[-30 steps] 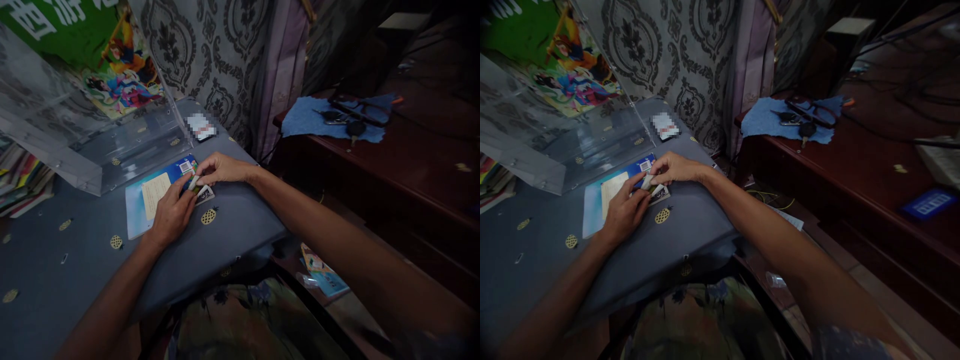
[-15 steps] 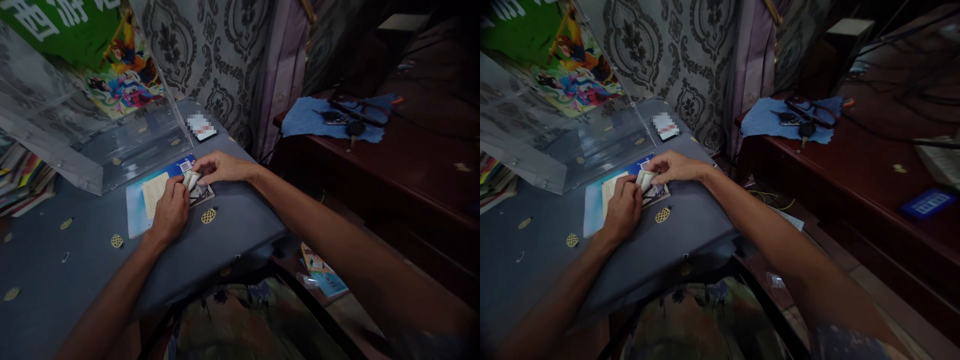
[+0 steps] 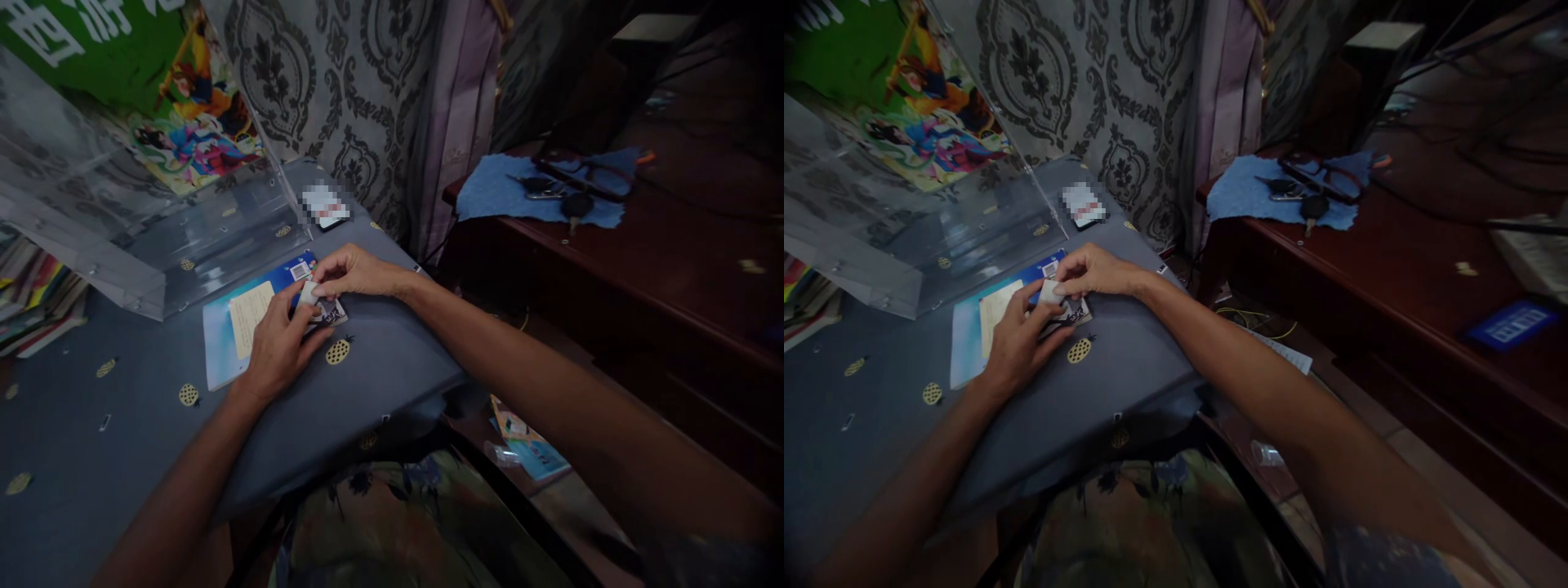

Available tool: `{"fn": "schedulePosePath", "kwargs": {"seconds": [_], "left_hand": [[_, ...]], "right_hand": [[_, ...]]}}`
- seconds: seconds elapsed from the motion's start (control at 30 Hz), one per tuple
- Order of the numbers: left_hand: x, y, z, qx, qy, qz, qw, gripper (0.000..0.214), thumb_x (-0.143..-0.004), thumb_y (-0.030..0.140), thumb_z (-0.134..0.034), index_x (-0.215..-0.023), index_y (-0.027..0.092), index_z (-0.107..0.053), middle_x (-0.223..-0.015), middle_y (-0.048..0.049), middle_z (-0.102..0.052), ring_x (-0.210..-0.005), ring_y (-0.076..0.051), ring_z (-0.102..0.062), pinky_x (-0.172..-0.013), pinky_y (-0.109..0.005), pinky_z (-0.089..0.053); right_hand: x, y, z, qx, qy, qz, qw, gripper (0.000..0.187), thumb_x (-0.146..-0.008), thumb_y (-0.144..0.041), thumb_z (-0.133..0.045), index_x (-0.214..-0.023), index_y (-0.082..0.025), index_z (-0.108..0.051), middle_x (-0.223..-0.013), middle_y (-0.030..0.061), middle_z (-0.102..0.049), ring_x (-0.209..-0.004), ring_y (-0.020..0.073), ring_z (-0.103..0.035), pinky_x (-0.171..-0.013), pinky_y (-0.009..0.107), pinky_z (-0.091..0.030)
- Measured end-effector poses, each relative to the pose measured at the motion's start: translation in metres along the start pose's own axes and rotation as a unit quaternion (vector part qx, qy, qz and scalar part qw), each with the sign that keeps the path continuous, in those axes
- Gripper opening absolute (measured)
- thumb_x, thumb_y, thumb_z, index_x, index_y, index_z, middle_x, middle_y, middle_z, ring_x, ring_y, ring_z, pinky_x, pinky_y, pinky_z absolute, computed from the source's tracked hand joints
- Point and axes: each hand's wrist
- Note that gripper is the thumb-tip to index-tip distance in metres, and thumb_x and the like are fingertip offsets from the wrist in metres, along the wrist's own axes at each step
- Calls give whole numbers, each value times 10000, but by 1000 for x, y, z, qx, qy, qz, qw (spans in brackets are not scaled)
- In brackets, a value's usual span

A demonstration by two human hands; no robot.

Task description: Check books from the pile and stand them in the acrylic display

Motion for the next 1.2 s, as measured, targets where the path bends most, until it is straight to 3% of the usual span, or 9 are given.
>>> {"fn": "schedulePosePath", "kwargs": {"seconds": [0.27,0.9,1.2], "left_hand": [[0,0,0,23,-38,7,999,222,-965,359,-590,-1142,232,-631,-1336,-125,-557,-1187,-284,-578,-950,-481,-528],[0,-4,-1,78,-31,34,996,251,-943,391,-628,-1124,235,-706,-1260,-97,-598,-1146,-266,-604,-955,-471,-535],[-1,1,1,77,-22,41,996,225,-993,323,-539,-1096,218,-709,-1216,-98,-619,-1103,-243,-608,-948,-458,-535]], "right_hand": [[-2,5,2,1,-12,10,1000,200,-768,-290,-799,-845,-130,-708,-669,-40,-634,-612,65,-553,-616,206,-451],[1,-5,1,-3,-20,-9,1000,171,-768,-254,-776,-856,-128,-703,-684,-34,-662,-616,69,-581,-616,203,-470],[1,-4,1,-5,-21,-11,1000,179,-762,-273,-782,-848,-142,-695,-678,-39,-651,-614,69,-561,-597,192,-469]]}}
Point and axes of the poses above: each hand's wrist, its own x-axis away from the middle knuckle, its own z-axis out of the back of the hand, y = z × x
